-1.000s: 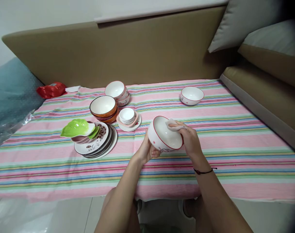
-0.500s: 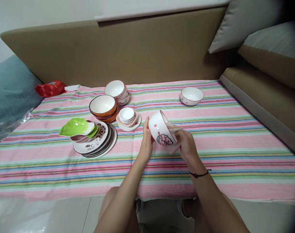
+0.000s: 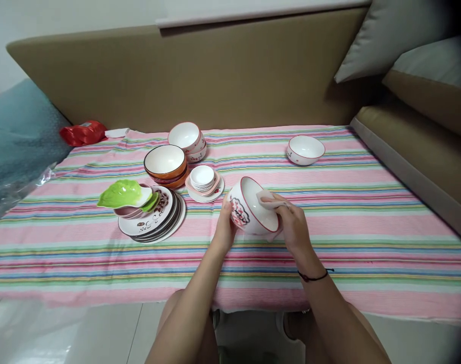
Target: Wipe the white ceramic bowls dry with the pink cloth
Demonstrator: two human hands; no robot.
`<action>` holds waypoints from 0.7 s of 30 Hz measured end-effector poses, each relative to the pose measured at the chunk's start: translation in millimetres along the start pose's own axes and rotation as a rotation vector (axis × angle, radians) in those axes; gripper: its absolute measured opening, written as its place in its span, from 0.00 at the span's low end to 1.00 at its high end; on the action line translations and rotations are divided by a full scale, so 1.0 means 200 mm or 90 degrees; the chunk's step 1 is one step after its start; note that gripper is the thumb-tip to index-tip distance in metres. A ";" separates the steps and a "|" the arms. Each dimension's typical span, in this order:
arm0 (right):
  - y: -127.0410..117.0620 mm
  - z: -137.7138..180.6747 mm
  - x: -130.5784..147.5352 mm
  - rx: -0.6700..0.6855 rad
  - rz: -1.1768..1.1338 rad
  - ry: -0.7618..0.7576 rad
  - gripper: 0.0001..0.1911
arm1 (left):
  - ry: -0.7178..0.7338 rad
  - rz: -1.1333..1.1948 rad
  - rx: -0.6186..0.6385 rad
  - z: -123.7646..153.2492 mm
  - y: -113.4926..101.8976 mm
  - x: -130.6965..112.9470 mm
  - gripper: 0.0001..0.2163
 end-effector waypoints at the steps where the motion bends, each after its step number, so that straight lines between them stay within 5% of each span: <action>1: -0.01 0.00 0.02 -0.001 0.008 -0.024 0.13 | -0.030 0.017 -0.002 0.00 0.00 0.02 0.25; 12: -0.02 0.01 0.18 0.083 0.017 -0.192 0.14 | -0.286 0.001 0.019 0.06 0.03 0.13 0.27; 21: 0.04 0.04 0.24 0.235 0.023 -0.230 0.15 | -0.562 0.010 0.150 0.18 0.07 0.33 0.22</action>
Point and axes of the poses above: each hand's wrist, its own z-axis away from the middle knuckle, its own y-axis out of the palm, x = y × z, the point moved 8 cm from there along -z, towards the middle knuckle, and after that the axes turned 8 degrees about -x, right-handed, at the moved point
